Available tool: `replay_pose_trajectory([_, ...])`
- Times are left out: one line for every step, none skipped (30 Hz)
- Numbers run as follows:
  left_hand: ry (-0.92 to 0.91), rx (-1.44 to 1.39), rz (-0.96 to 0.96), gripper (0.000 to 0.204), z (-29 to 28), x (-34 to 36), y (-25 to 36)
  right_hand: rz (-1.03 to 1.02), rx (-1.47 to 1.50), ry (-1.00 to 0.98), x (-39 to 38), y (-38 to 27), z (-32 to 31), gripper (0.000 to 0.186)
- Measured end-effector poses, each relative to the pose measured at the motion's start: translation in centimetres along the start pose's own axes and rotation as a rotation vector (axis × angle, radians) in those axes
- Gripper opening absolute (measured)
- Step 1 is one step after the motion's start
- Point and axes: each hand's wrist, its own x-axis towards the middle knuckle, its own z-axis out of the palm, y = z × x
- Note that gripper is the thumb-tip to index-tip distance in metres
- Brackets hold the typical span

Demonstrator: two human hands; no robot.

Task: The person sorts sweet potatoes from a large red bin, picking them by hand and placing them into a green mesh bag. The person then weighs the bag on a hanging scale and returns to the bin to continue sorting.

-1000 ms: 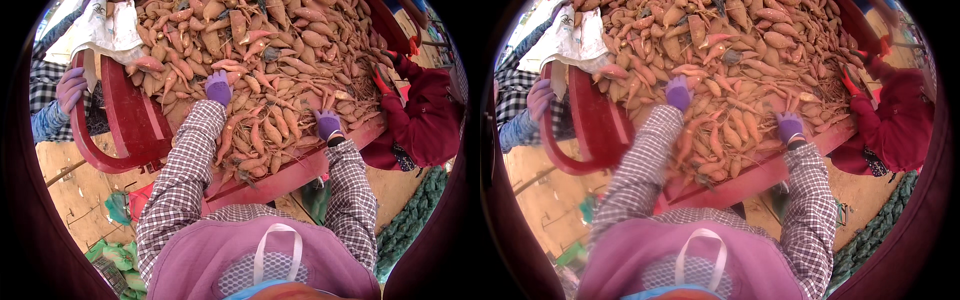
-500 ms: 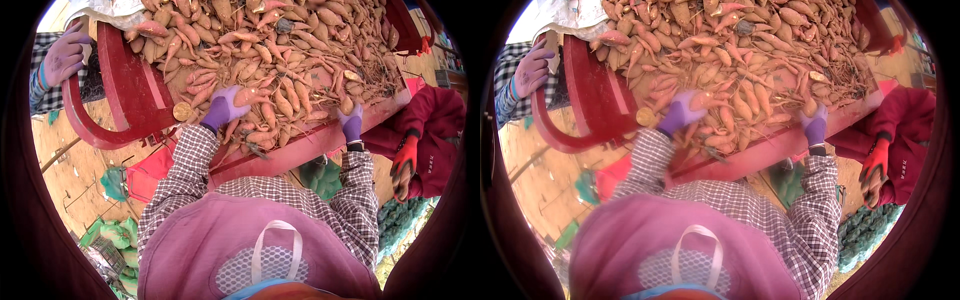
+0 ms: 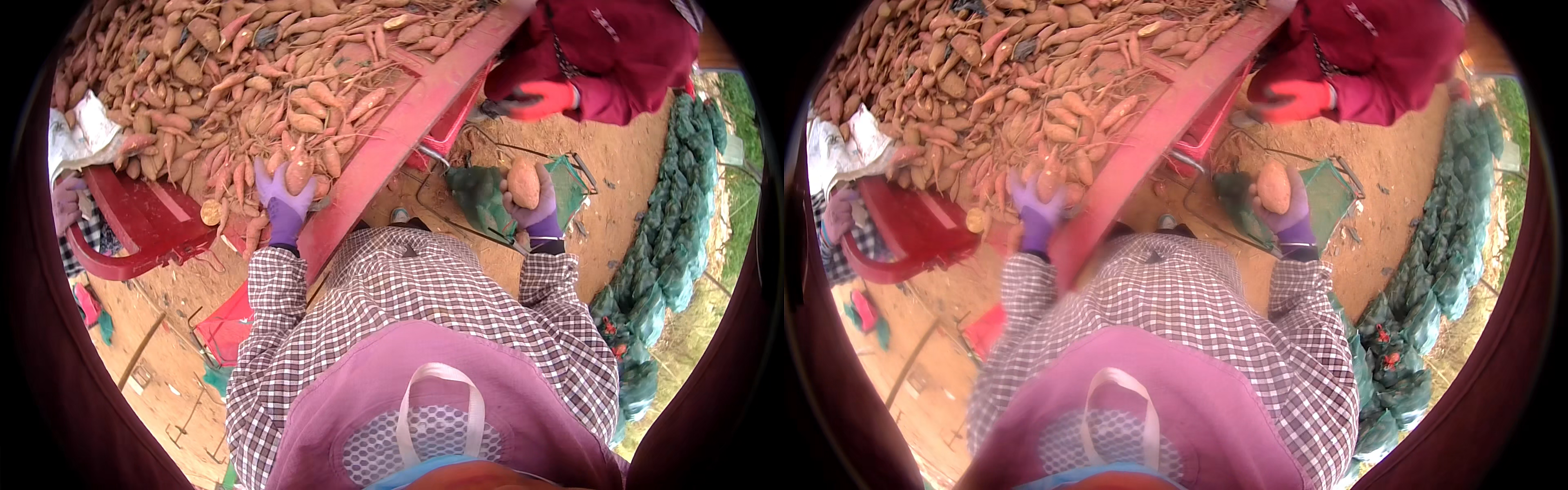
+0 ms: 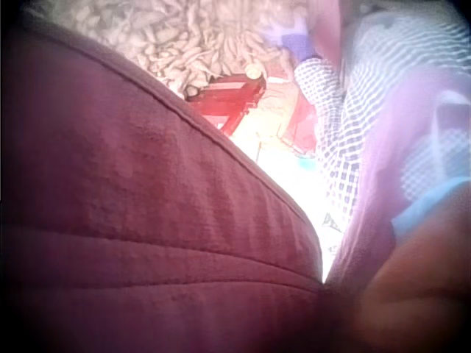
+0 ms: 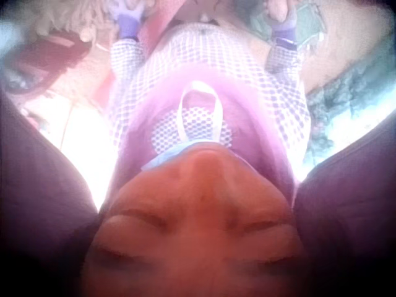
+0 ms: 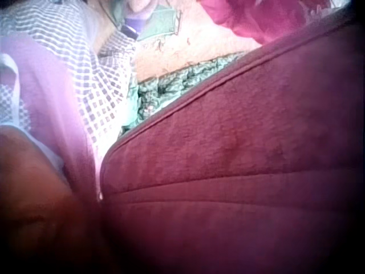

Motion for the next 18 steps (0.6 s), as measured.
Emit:
replay_pose_trajectory([0.044, -0.065, -0.065, 0.065, 0.5, -0.3, -0.5, -0.044, -0.008, 0.042, -1.7, -0.7, -3.1, 0.059])
replay_pose_trajectory([0.049, -0.044, -0.016, 0.066, 1.2, -0.3, -1.0, -0.275, -0.238, 0.154, -2.9, -1.8, -9.5, 0.062])
replay_pose_trajectory([0.066, -0.006, 0.018, 0.067, 1.4, -0.5, -2.0, -0.364, -0.384, 0.304, -3.7, -3.1, -13.0, 0.061])
replay_pose_trajectory([0.097, -0.016, 0.003, 0.069, 1.0, -0.3, -2.2, -0.45, -0.522, 0.481, -4.9, -4.4, -15.6, 0.06])
replay_pose_trajectory([0.128, -0.026, -0.015, 0.07, 0.5, -0.1, -2.4, -0.513, -0.717, 0.694, -5.6, -5.9, -18.1, 0.059])
replay_pose_trajectory([0.178, -0.088, -0.088, 0.071, 0.3, -0.1, -1.4, -0.572, -1.009, 0.908, -5.9, -7.2, -20.2, 0.058])
replay_pose_trajectory([0.237, -0.149, -0.16, 0.073, -0.3, 0.0, -0.4, -0.627, -1.379, 1.13, -5.9, -8.4, -21.8, 0.058])
replay_pose_trajectory([0.226, -0.275, -0.157, 0.076, -1.6, 0.3, 0.3, -0.717, -1.642, 1.279, -5.6, -8.5, -21.7, 0.057])
replay_pose_trajectory([0.269, -0.22, -0.244, 0.076, -2.2, -0.1, -0.5, -0.844, -1.783, 1.285, -4.5, -8.5, -20.2, 0.056])
replay_pose_trajectory([0.312, -0.167, -0.334, 0.075, -2.7, -0.6, -1.8, -0.963, -1.802, 1.164, -2.5, -8.2, -18.6, 0.055])
replay_pose_trajectory([0.347, -0.117, -0.417, 0.074, -3.1, -1.1, -2.8, -0.924, -1.692, 0.954, -0.3, -6.1, -13.6, 0.051])
replay_pose_trajectory([0.311, -0.081, -0.481, 0.074, -4.4, -0.8, -2.7, -0.866, -1.562, 0.782, 1.5, -3.9, -8.3, 0.048])
replay_pose_trajectory([0.322, -0.224, -0.513, 0.073, -4.9, -1.0, -3.8, -0.806, -1.437, 0.6, 3.8, -1.8, -3.5, 0.044])
replay_pose_trajectory([0.329, -0.369, -0.543, 0.073, -5.1, -1.3, -5.2, -0.844, -1.516, 0.381, 6.1, 1.0, 1.7, 0.04])
replay_pose_trajectory([0.276, -0.425, -0.523, 0.072, -5.8, -0.9, -4.9, -0.878, -1.582, 0.17, 8.1, 4.4, 6.9, 0.036])
replay_pose_trajectory([0.223, -0.482, -0.506, 0.072, -6.5, -0.6, -4.6, -0.796, -1.539, 0.083, 9.2, 8.3, 12.7, 0.033])
replay_pose_trajectory([0.165, -0.542, -0.49, 0.071, -7.2, 0.0, -4.2, -0.877, -1.592, -0.054, 12.4, 11.5, 14.7, 0.032])
replay_pose_trajectory([0.065, -0.603, -0.474, 0.07, -7.7, 0.8, -2.9, -0.979, -1.718, -0.227, 14.6, 14.5, 18.6, 0.035])
